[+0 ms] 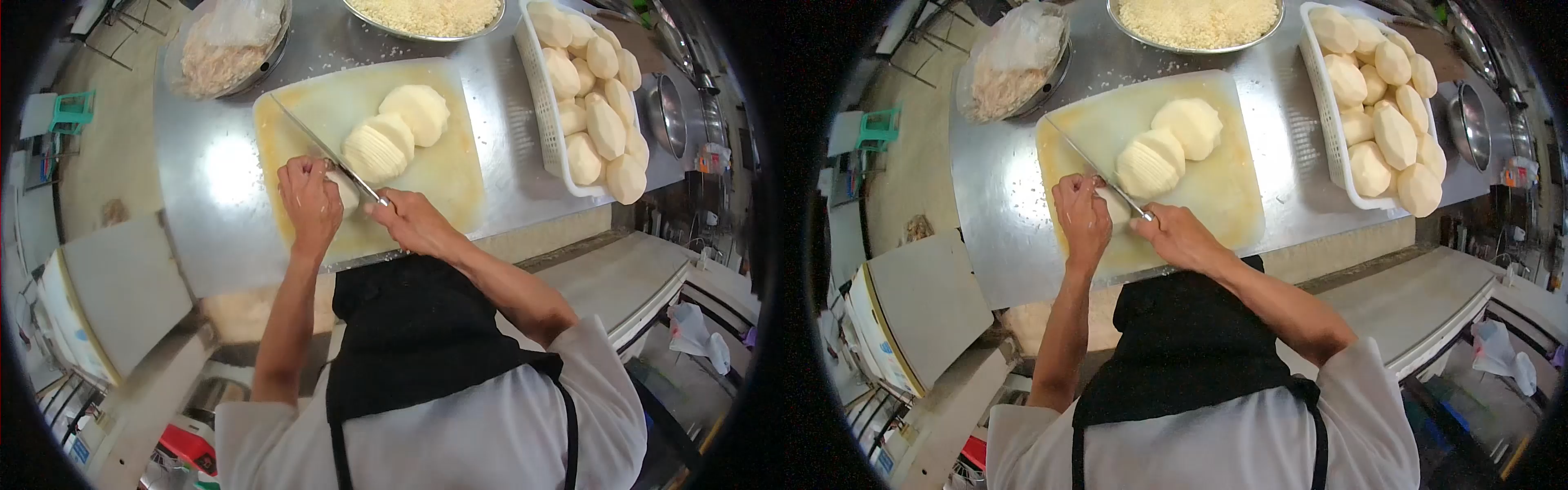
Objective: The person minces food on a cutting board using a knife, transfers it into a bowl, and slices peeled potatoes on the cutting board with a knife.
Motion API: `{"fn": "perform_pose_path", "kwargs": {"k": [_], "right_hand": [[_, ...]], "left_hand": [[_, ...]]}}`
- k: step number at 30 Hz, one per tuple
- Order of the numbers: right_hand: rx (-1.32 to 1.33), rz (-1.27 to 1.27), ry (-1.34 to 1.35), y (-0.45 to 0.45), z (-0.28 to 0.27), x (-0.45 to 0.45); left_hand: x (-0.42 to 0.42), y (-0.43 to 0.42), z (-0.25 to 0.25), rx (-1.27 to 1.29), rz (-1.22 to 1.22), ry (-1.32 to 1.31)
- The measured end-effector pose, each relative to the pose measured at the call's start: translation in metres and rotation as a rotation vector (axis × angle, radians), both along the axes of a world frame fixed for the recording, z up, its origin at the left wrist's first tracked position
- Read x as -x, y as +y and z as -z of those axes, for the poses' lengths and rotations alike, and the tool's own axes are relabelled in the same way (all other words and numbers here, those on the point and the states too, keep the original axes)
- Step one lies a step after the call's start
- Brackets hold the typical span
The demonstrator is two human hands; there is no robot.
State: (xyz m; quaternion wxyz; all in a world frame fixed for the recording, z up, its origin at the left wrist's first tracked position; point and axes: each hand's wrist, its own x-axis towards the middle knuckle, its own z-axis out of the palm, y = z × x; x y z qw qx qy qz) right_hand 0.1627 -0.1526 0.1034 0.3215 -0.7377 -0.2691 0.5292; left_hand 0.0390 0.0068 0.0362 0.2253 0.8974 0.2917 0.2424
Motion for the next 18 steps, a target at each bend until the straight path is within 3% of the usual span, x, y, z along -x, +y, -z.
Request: {"fn": "perform_pose_path", "kwargs": {"k": [5,11,13,16,18], "right_hand": [[-0.073,0.053,-0.009,-0.031,-0.04,0.009],[-0.15,0.032,-0.051,-0.001,0.008,0.007],[-0.055,0.026,0.0,-0.01,-0.034,0.006],[-0.077,0.103,0.016,-0.027,-0.046,0.014],[-0.123,0.077,-0.015,-0.012,-0.006,0.014]], "left_hand": [[-0.001,-0.002,-0.007,0.003,0.014,-0.018],[-0.001,0.004,-0.001,-0.002,0.029,-0.049],[0.0,0.0,-0.002,0.0,0.02,-0.071],[0.0,0.001,-0.001,0.011,0.015,-0.067],[0.001,0.0,-0.002,0.021,0.021,-0.068]]}}
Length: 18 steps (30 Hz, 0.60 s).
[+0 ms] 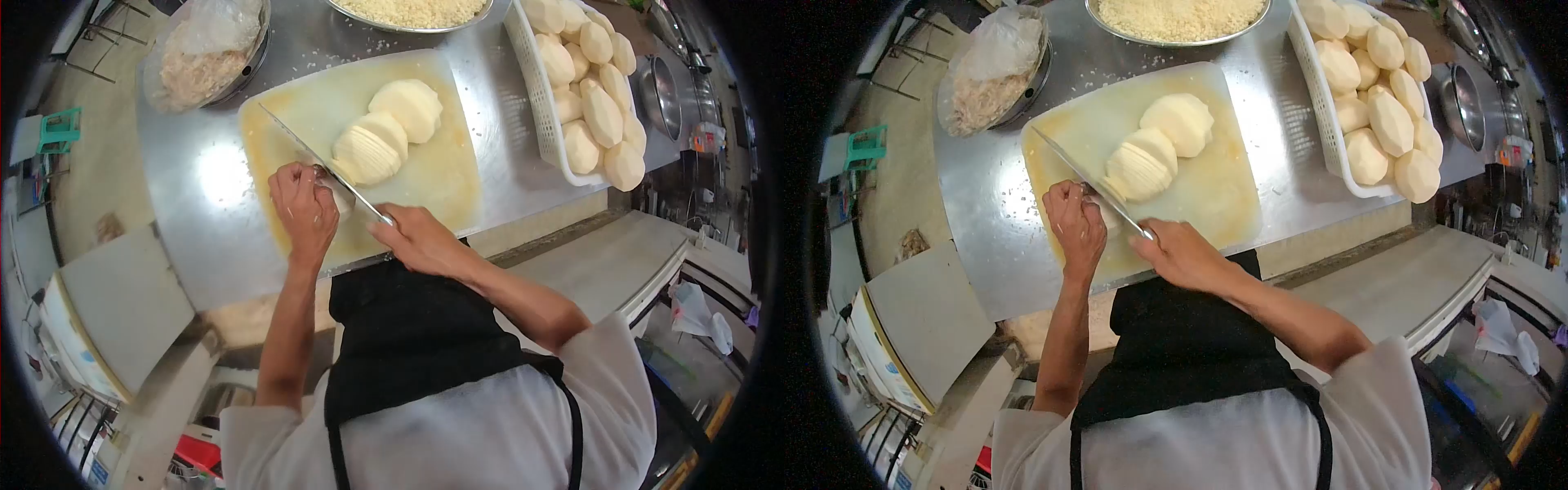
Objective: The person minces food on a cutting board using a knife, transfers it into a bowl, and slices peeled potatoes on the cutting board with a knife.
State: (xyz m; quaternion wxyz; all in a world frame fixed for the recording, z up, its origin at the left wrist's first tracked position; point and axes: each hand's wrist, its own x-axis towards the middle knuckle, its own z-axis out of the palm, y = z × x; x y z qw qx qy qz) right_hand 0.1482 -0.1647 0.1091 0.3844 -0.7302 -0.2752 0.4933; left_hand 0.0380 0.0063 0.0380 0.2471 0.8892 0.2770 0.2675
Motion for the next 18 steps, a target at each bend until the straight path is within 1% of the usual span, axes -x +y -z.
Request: {"fn": "perform_pose_path", "kwargs": {"k": [1,2,4,7,8,11,14,17,18], "right_hand": [[-0.028,-0.017,-0.026,0.009,0.01,-0.003],[0.012,-0.025,-0.004,0.011,0.008,-0.003],[0.094,-0.038,0.039,0.019,-0.01,-0.01],[-0.024,0.037,0.023,-0.01,-0.034,0.0],[0.024,0.033,0.042,-0.01,-0.041,-0.001],[-0.004,-0.014,0.021,0.011,-0.003,-0.002],[0.067,-0.02,0.095,0.022,-0.007,-0.008],[0.054,-0.031,0.06,0.0,-0.044,-0.007],[0.042,0.019,0.074,-0.006,-0.05,-0.004]], "left_hand": [[-0.002,0.001,-0.001,-0.001,-0.001,-0.009],[-0.002,0.001,-0.002,0.001,-0.002,-0.004],[-0.002,0.002,-0.001,0.007,-0.001,0.004],[-0.004,0.001,-0.001,0.004,-0.004,-0.02],[-0.004,-0.001,-0.002,0.007,-0.003,-0.028],[-0.003,-0.001,-0.003,0.017,0.005,-0.037],[-0.004,0.004,0.001,0.011,0.008,-0.03],[-0.005,0.0,-0.004,0.008,0.001,-0.018],[-0.005,-0.001,-0.004,0.016,0.0,-0.02]]}}
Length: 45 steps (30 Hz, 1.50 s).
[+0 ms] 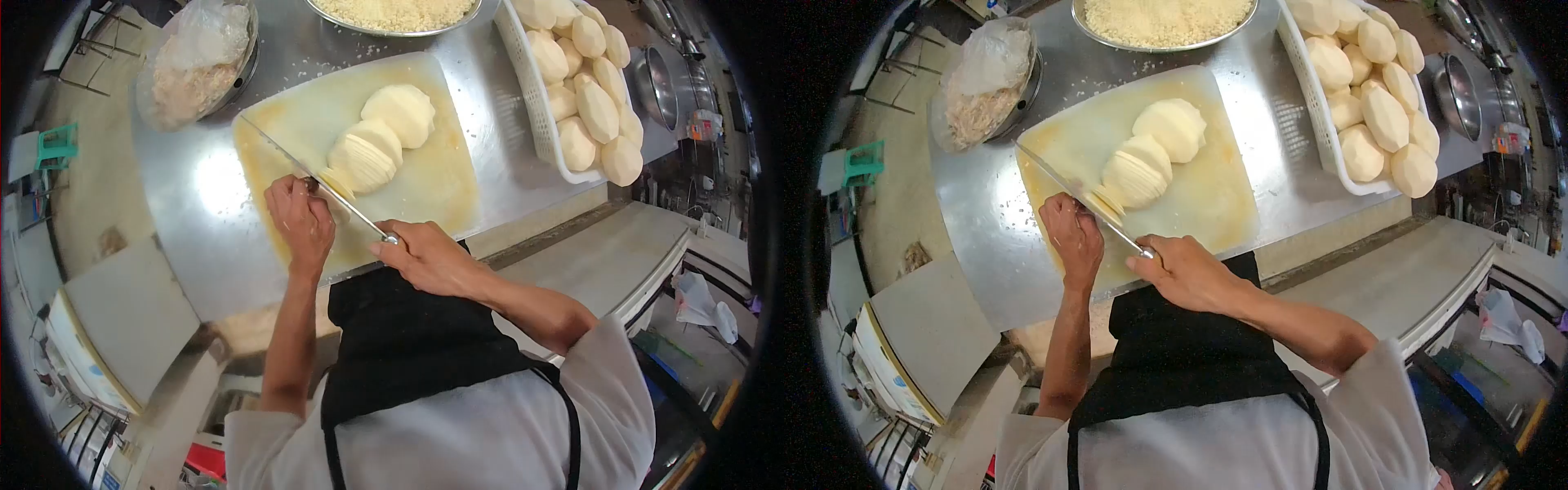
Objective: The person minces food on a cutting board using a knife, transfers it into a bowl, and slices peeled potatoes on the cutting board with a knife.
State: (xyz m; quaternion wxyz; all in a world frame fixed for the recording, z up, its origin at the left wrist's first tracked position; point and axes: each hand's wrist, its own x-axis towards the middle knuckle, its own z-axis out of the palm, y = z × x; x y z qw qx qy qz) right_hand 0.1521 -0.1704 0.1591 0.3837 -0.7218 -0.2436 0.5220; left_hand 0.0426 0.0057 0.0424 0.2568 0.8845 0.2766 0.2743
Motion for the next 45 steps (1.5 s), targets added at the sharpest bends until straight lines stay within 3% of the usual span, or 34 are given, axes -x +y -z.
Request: {"fn": "perform_pose_path", "kwargs": {"k": [5,11,17,23,30,36,42,45], "right_hand": [[0.002,-0.016,-0.009,0.023,0.054,0.003],[0.041,-0.02,0.048,0.001,0.005,0.002],[0.04,-0.016,0.032,0.028,0.048,0.004],[0.046,0.003,0.087,-0.009,-0.001,0.006],[-0.01,-0.014,0.035,0.025,0.058,0.007],[0.015,0.01,0.121,-0.008,-0.002,0.006],[-0.04,-0.023,0.109,0.025,0.067,0.01],[0.035,-0.046,0.09,0.007,0.016,0.005]], "left_hand": [[0.001,0.002,0.003,-0.003,0.008,-0.015],[0.002,0.0,0.0,0.006,0.021,-0.004],[0.002,0.001,-0.002,-0.002,0.034,-0.013],[0.002,-0.003,0.0,-0.004,-0.027,-0.016],[0.004,-0.001,0.002,-0.02,0.011,-0.022],[0.003,-0.005,0.002,-0.028,-0.026,-0.018],[0.003,-0.002,0.0,-0.02,-0.009,-0.051],[0.001,-0.003,0.0,-0.022,-0.016,-0.057]]}}
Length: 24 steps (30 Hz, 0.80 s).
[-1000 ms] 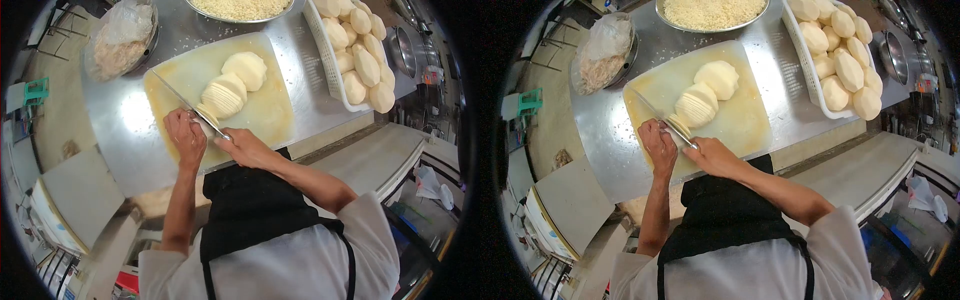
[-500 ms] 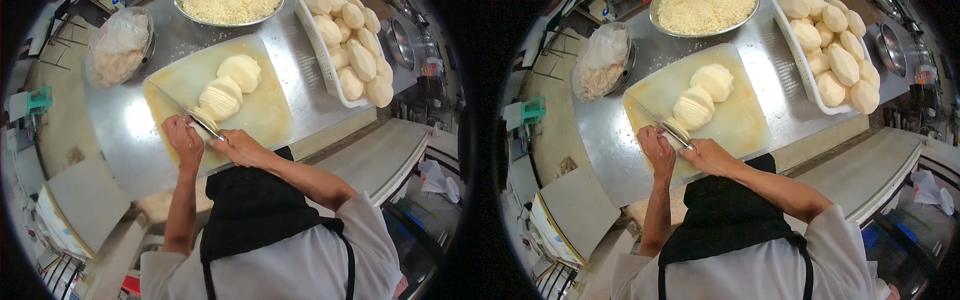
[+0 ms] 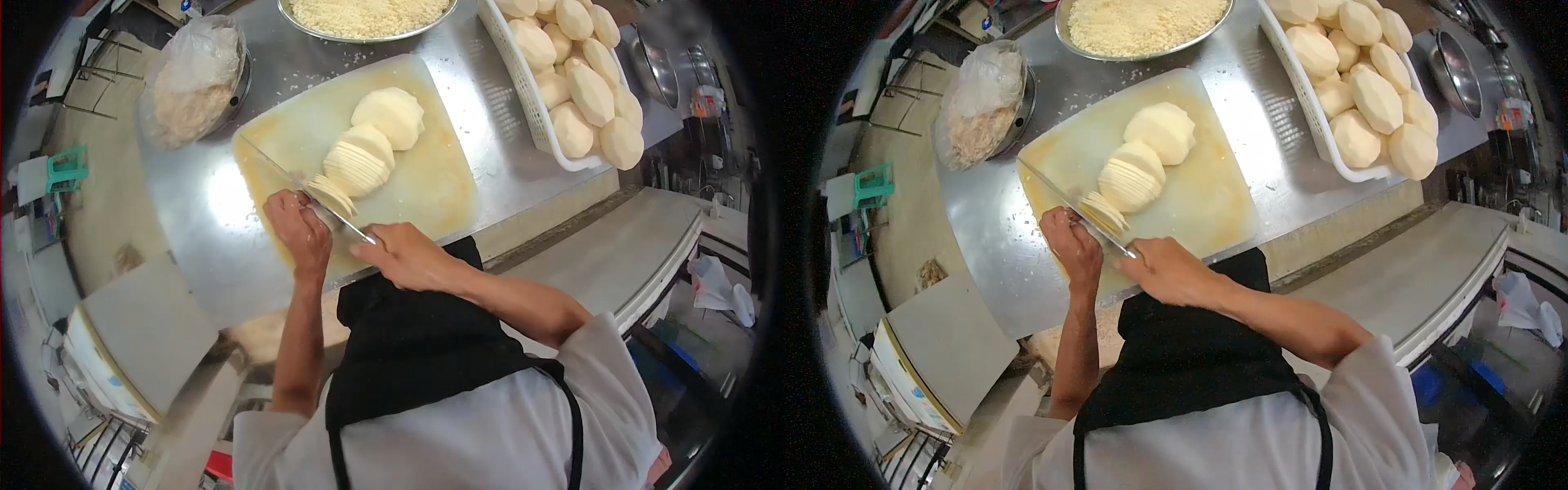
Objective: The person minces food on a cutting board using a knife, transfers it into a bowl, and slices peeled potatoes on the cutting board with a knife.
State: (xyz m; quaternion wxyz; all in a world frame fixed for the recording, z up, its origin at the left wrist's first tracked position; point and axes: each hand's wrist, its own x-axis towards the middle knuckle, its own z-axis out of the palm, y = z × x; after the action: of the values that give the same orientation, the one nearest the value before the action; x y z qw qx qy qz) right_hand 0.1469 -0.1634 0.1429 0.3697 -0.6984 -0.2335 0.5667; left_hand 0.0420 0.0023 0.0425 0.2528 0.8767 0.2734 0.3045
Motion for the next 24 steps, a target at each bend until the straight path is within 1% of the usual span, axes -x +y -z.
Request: {"fn": "perform_pose_path", "kwargs": {"k": [3,5,8,10,11,14,15,18,20,24], "right_hand": [[-0.008,0.038,0.027,-0.023,-0.025,0.001],[0.013,0.04,0.024,-0.03,-0.021,0.006],[-0.011,0.013,0.015,-0.022,-0.006,0.004],[-0.042,0.006,-0.008,-0.007,0.019,0.007],[-0.053,0.019,-0.033,0.004,0.044,0.012],[-0.057,0.038,-0.054,0.015,0.054,0.011],[-0.041,0.05,-0.042,0.012,0.051,0.013],[0.015,0.02,0.038,-0.002,0.003,0.004],[0.002,0.026,0.049,-0.02,-0.019,0.005],[-0.015,0.036,0.045,-0.037,-0.024,0.008]], "left_hand": [[0.0,-0.002,-0.002,0.002,-0.021,0.005],[0.001,-0.002,-0.002,0.006,-0.017,0.012],[0.001,0.001,0.002,0.013,-0.003,0.025],[0.004,0.001,0.002,0.016,0.004,0.038],[0.007,0.0,0.003,0.018,0.003,0.037],[0.004,0.001,0.004,0.01,-0.01,0.001],[0.006,-0.002,0.005,0.017,-0.015,-0.011],[0.002,-0.002,0.007,0.045,-0.037,-0.046],[0.005,-0.005,0.007,0.051,-0.057,-0.036],[0.004,-0.005,0.005,0.03,-0.049,-0.021]]}}
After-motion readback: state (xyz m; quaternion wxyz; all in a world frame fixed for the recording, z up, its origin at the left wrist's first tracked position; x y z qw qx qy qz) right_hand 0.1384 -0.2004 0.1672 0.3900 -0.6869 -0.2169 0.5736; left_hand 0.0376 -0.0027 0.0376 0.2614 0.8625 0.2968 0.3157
